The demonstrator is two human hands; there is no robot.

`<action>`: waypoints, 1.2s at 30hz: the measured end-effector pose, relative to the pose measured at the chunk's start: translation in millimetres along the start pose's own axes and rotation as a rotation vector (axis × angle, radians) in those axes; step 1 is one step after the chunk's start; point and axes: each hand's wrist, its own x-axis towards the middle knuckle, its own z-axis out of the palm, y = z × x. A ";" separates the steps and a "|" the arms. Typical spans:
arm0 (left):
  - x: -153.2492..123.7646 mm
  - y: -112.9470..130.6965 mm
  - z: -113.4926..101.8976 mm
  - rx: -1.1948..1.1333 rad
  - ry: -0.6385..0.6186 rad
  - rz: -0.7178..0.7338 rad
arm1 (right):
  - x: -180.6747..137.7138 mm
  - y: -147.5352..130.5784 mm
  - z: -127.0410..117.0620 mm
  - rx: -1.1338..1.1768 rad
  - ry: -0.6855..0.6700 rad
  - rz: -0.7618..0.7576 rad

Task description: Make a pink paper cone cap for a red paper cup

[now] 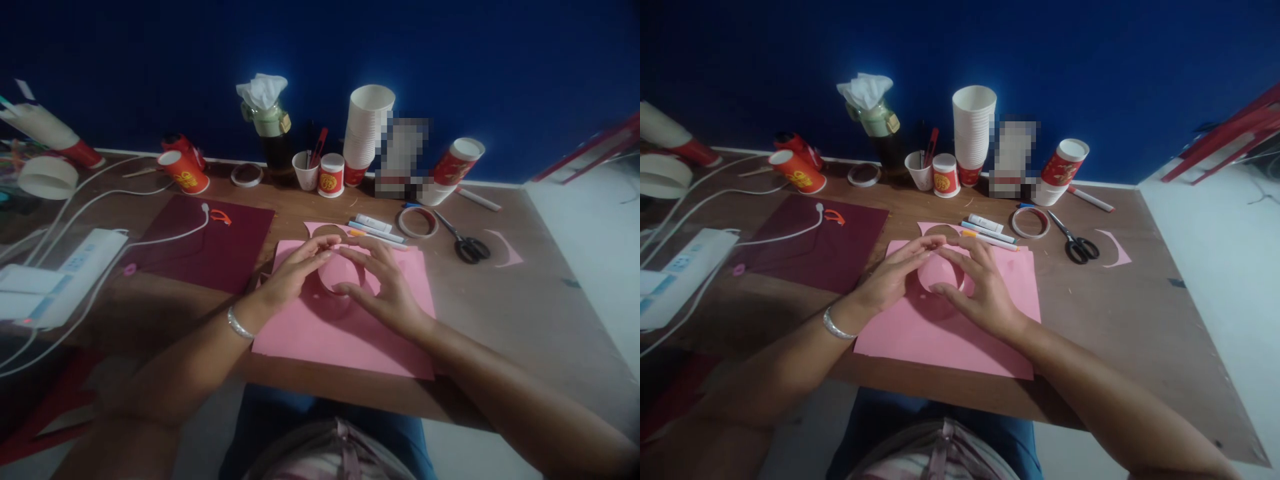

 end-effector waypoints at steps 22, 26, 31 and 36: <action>0.3 -2.2 -13.7 0.018 -0.157 0.141 | -18.6 17.7 -5.5 -0.268 0.055 -0.225; 0.8 -1.0 -18.5 0.243 -0.272 0.218 | -21.7 22.5 0.6 -0.363 0.017 -0.283; -1.4 -4.5 -13.0 0.580 -0.178 0.164 | -22.4 23.8 4.5 -0.407 0.032 -0.274; -2.3 0.0 -2.7 0.594 -0.141 0.193 | -23.0 22.0 2.2 -0.391 -0.001 -0.251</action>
